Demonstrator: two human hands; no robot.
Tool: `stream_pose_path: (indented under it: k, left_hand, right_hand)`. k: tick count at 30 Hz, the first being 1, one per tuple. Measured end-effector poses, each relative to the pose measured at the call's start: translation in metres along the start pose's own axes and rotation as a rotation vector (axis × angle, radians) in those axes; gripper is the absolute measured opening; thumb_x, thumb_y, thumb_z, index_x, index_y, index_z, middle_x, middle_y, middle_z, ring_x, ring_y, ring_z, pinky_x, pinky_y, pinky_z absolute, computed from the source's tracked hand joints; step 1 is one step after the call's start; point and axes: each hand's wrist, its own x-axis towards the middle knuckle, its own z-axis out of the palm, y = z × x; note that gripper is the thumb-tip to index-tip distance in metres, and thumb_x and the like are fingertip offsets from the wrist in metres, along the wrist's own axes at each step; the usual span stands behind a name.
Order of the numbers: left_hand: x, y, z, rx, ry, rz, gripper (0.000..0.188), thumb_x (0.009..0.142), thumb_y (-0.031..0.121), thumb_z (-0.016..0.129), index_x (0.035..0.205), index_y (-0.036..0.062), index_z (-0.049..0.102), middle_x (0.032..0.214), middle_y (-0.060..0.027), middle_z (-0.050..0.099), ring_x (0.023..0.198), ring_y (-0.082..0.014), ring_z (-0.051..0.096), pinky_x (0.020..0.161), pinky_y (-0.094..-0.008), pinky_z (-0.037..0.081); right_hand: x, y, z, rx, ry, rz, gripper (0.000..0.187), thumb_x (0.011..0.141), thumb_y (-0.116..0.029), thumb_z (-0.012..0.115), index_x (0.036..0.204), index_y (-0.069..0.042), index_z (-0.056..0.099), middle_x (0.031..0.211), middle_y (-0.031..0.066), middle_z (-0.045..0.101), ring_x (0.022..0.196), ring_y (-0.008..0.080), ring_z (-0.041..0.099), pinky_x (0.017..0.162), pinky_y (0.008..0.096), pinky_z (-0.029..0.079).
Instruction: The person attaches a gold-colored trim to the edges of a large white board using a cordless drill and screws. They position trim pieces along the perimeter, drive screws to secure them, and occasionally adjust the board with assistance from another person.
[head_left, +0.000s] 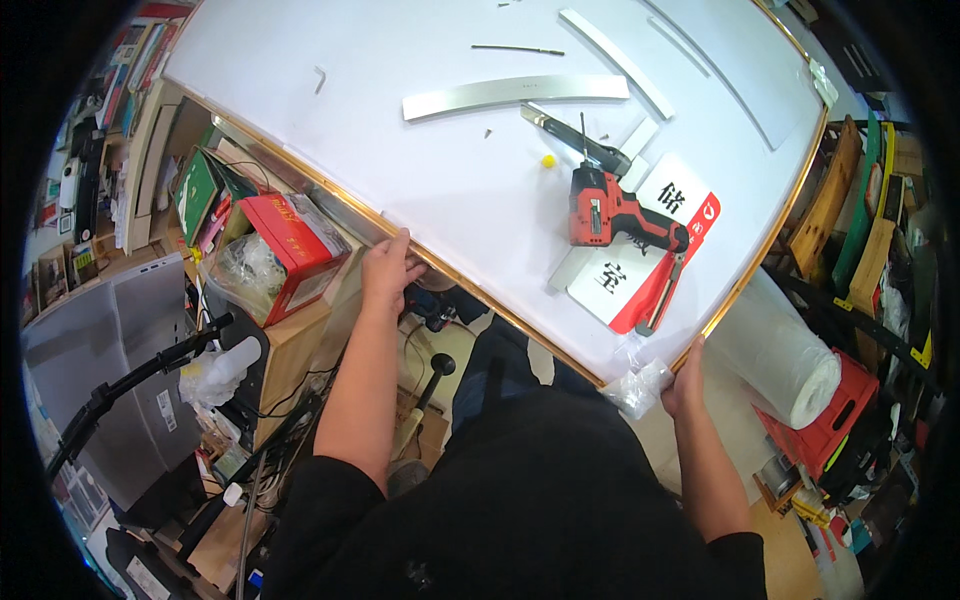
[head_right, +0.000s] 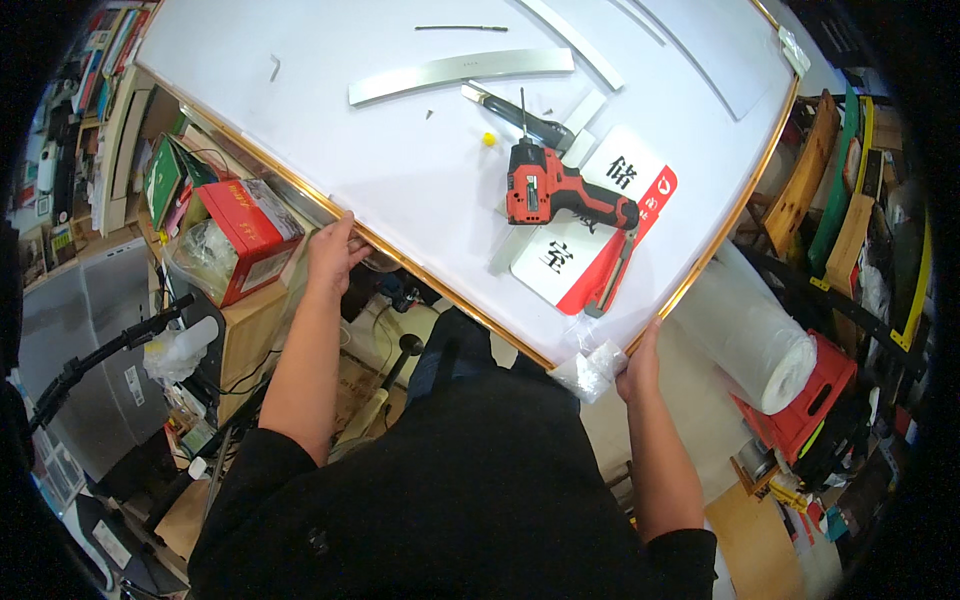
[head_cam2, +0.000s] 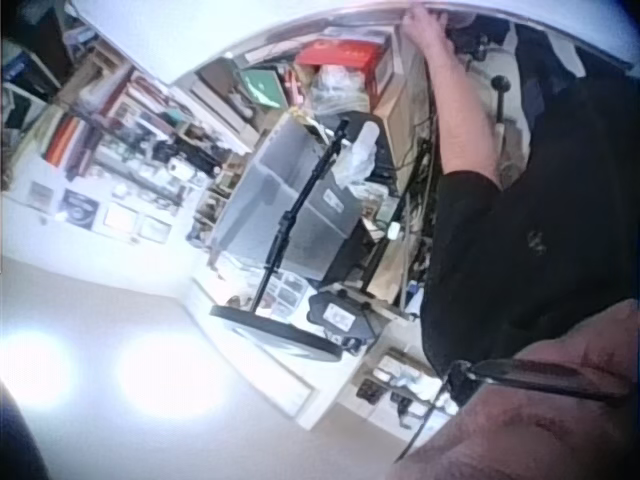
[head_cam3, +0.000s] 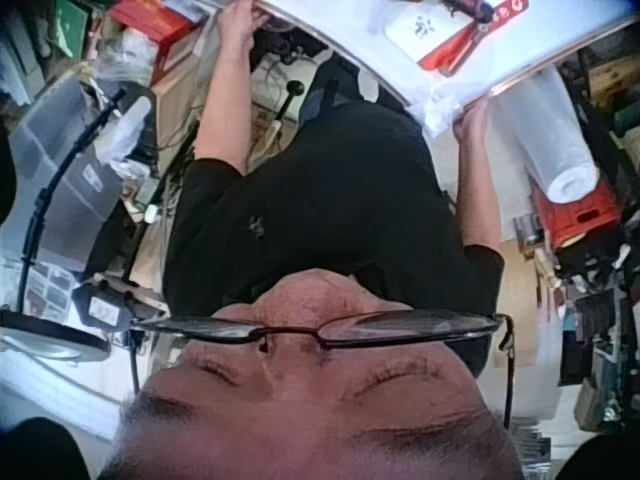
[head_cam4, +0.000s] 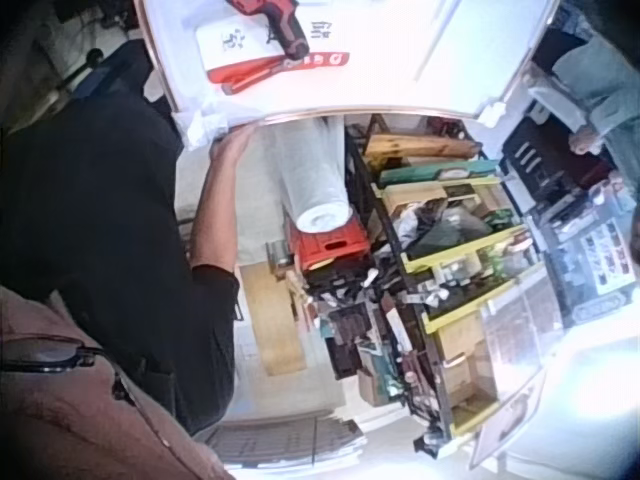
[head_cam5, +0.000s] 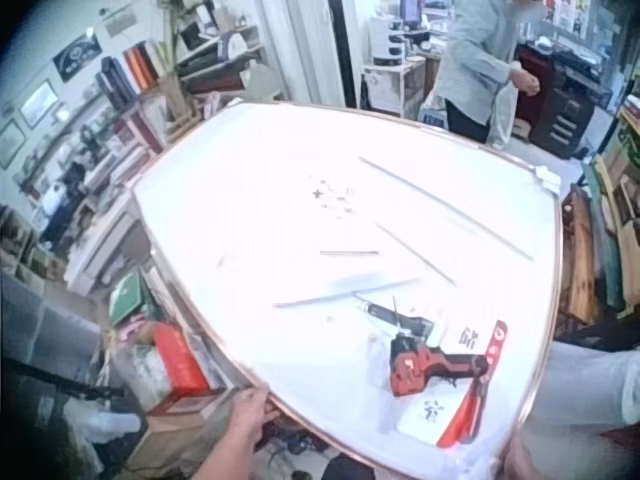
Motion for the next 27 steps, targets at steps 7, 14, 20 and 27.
stream_pose_path:
  k: [7, 14, 20, 27]
  left_hand:
    - [-0.003, 0.001, 0.003, 0.072, 0.004, 0.023, 0.035, 0.101, 0.026, 0.066, 0.117, -0.0049, 0.06, 0.104, -0.0126, 0.07, 0.087, -0.0206, 0.072, 0.072, -0.0329, 0.061]
    - [-0.03, -0.021, 0.012, 0.152, -0.055, 0.032, 0.046, 0.096, 0.023, 0.074, 0.123, -0.0059, 0.051, 0.104, -0.0145, 0.068, 0.082, -0.0204, 0.07, 0.068, -0.0322, 0.061]
    - [-0.031, -0.022, 0.022, 0.25, -0.052, 0.017, 0.041, 0.096, 0.025, 0.072, 0.116, -0.0041, 0.051, 0.098, -0.0157, 0.067, 0.078, -0.0213, 0.071, 0.064, -0.0325, 0.061]
    - [-0.032, -0.019, 0.026, 0.275, -0.068, -0.019, 0.042, 0.096, 0.026, 0.068, 0.115, -0.0055, 0.05, 0.098, -0.017, 0.066, 0.078, -0.0241, 0.071, 0.063, -0.0341, 0.061]
  right_hand:
    - [0.008, 0.004, -0.001, 0.018, -0.023, -0.02, 0.089, 0.102, -0.072, 0.037, 0.158, -0.003, 0.033, 0.156, 0.0171, 0.046, 0.139, 0.0329, 0.051, 0.115, 0.0477, 0.044]
    - [0.011, 0.006, -0.004, 0.046, -0.021, -0.041, 0.088, 0.102, -0.071, 0.041, 0.157, -0.002, 0.035, 0.154, 0.0166, 0.048, 0.138, 0.0324, 0.053, 0.115, 0.0466, 0.044]
    - [0.007, 0.002, -0.004, -0.011, 0.04, -0.013, 0.089, 0.101, -0.072, 0.043, 0.153, 0.0, 0.041, 0.148, 0.0164, 0.054, 0.134, 0.0315, 0.056, 0.111, 0.046, 0.046]
    - [0.005, 0.001, -0.001, -0.028, 0.053, 0.006, 0.088, 0.101, -0.073, 0.043, 0.152, -0.001, 0.042, 0.147, 0.0164, 0.055, 0.133, 0.0313, 0.057, 0.112, 0.0463, 0.045]
